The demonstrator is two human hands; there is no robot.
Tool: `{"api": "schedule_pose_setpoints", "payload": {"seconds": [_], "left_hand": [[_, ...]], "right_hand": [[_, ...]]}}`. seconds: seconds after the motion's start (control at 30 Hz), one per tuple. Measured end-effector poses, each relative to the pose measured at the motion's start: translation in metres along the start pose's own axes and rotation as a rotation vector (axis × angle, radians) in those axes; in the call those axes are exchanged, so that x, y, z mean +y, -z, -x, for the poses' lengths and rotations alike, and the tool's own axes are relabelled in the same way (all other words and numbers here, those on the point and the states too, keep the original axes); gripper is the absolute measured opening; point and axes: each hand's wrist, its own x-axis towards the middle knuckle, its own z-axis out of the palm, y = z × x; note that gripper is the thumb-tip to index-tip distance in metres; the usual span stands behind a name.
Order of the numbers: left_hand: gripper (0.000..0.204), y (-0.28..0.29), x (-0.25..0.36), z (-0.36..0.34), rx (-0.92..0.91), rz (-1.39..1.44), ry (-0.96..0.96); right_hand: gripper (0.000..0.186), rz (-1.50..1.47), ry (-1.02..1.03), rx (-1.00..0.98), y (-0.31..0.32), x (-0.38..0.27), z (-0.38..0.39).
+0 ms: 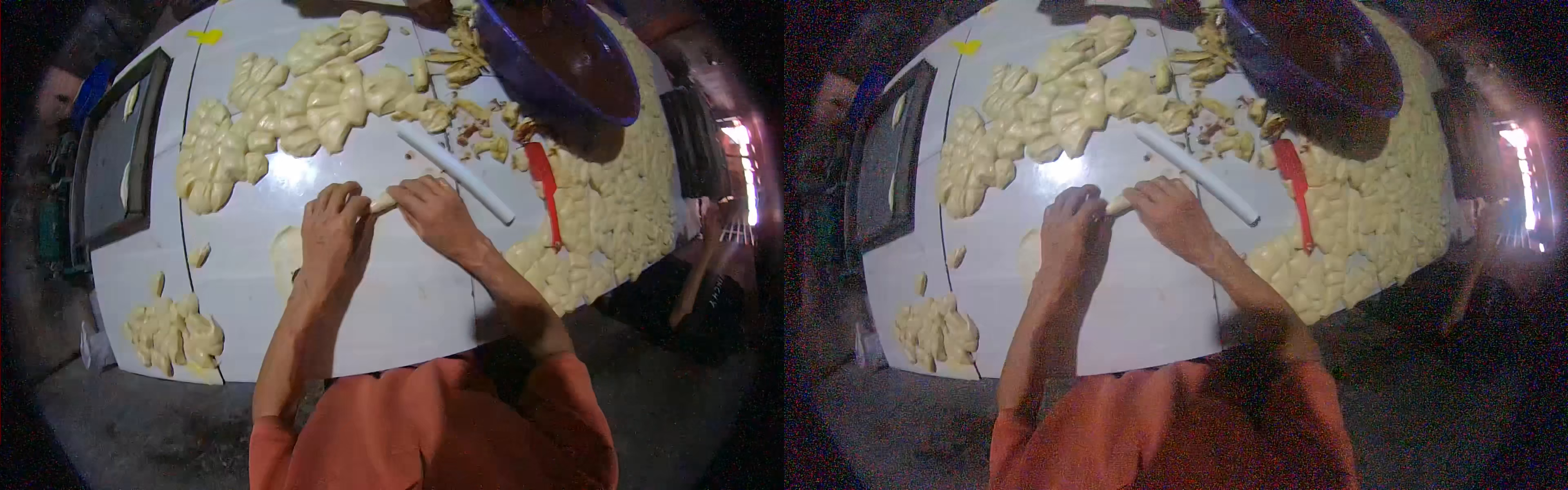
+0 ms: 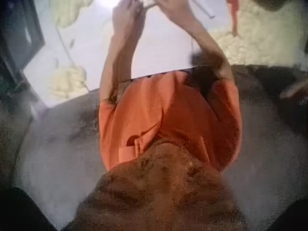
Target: The person flattens pieces of dough using a rolling pin, applies a chocolate filling with a spatula, rolls the dough into cylinders, and places them onto a metal baking tray.
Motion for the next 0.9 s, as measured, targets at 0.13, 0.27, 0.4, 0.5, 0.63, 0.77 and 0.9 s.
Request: {"api": "schedule_pose_setpoints", "payload": {"seconds": [0.13,0.27,0.4,0.5,0.63,0.77,0.9], "left_hand": [[0.025,0.014,0.003,-0.003,-0.083,0.095,-0.060],[0.030,0.014,0.011,0.027,-0.168,0.091,-0.067],[0.046,0.018,0.032,0.039,-0.222,0.051,0.018],[0.051,0.025,0.025,0.043,-0.246,0.043,0.043],[0.053,0.031,0.015,0.053,-0.204,-0.025,0.089],[0.048,0.044,0.008,0.060,-0.225,-0.039,0.109],[0.042,0.052,0.009,0.064,-0.232,0.007,0.191]], "right_hand": [[0.024,-0.152,0.017,0.000,0.027,-0.003,-0.003],[0.030,-0.136,0.006,-0.070,0.049,-0.014,0.025],[0.028,-0.105,-0.069,-0.078,0.062,-0.004,0.025],[0.021,-0.067,-0.358,0.151,0.068,0.039,0.008],[0.024,0.178,-0.459,0.161,0.067,0.107,-0.025],[0.026,0.218,-0.556,0.042,0.062,0.135,-0.040],[0.023,0.168,-0.527,0.052,0.057,0.146,-0.043]]}}
